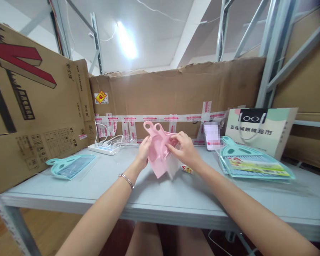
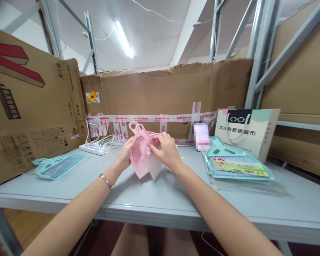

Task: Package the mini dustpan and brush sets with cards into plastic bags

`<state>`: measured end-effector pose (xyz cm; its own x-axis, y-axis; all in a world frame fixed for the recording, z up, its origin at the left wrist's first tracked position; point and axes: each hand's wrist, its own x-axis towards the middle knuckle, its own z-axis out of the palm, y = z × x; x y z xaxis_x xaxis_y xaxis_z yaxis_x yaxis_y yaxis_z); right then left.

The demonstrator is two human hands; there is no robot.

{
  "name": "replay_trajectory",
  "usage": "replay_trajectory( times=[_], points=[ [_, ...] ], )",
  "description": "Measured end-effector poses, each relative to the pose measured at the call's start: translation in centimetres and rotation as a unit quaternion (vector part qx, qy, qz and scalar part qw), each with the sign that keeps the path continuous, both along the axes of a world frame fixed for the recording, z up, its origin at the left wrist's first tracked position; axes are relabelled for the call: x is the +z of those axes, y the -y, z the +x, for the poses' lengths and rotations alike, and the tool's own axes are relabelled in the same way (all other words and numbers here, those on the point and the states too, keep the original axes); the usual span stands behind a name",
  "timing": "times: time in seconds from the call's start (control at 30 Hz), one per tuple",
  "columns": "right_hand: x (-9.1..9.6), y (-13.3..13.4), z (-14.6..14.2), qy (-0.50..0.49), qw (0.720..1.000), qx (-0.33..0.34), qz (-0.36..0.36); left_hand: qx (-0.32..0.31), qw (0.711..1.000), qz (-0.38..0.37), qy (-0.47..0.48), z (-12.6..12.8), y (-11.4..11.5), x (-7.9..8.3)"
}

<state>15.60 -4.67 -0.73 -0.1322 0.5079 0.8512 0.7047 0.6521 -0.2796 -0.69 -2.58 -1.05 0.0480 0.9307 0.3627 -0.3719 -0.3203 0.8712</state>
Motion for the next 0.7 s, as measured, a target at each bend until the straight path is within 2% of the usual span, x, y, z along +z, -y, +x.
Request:
replay_trajectory(
  times=[0.1,0.2,0.27,0.37,0.47,0.53,0.63,0.7],
  points=[
    [-0.2,0.9,-1.7,-0.01,0.998,-0.054,-0.024,-0.08,0.996,0.012,-0.022,0.8,0.8,-0.3],
    [-0.5,0.9,-2.5,-0.02,0.996,-0.088,-0.026,-0.114,0.989,0.041,-0.086,0.9,0.9,-0.7],
    [-0.6,0.6,-2.4,-0.031,0.996,-0.078,-0.035,-0.104,0.985,0.067,-0.118,0.7,0.6,-0.9],
    [-0.6,-0.1,-1.3,-0.073,0.996,-0.026,-0.034,-0.073,0.985,0.079,-0.136,0.3,0.1,-1.0],
    [-0.3,-0.9,0.2,-0.119,0.991,-0.063,-0.004,-0.057,0.983,0.076,-0.157,0.0,-0.2,-0.9],
    [-0.1,-1.3,1.2,-0.134,0.987,-0.071,-0.056,-0.059,0.981,0.073,-0.167,-0.1,-0.2,-1.0],
    [0.1,-1.6,1.9,-0.128,0.966,0.043,-0.221,-0.074,0.978,0.069,-0.183,-0.2,-0.3,-1.1],
    [0.0,-1.6,1.9,-0.119,0.947,0.111,-0.276,-0.083,0.974,0.064,-0.201,-0.3,-0.4,-1.3]
  ],
)
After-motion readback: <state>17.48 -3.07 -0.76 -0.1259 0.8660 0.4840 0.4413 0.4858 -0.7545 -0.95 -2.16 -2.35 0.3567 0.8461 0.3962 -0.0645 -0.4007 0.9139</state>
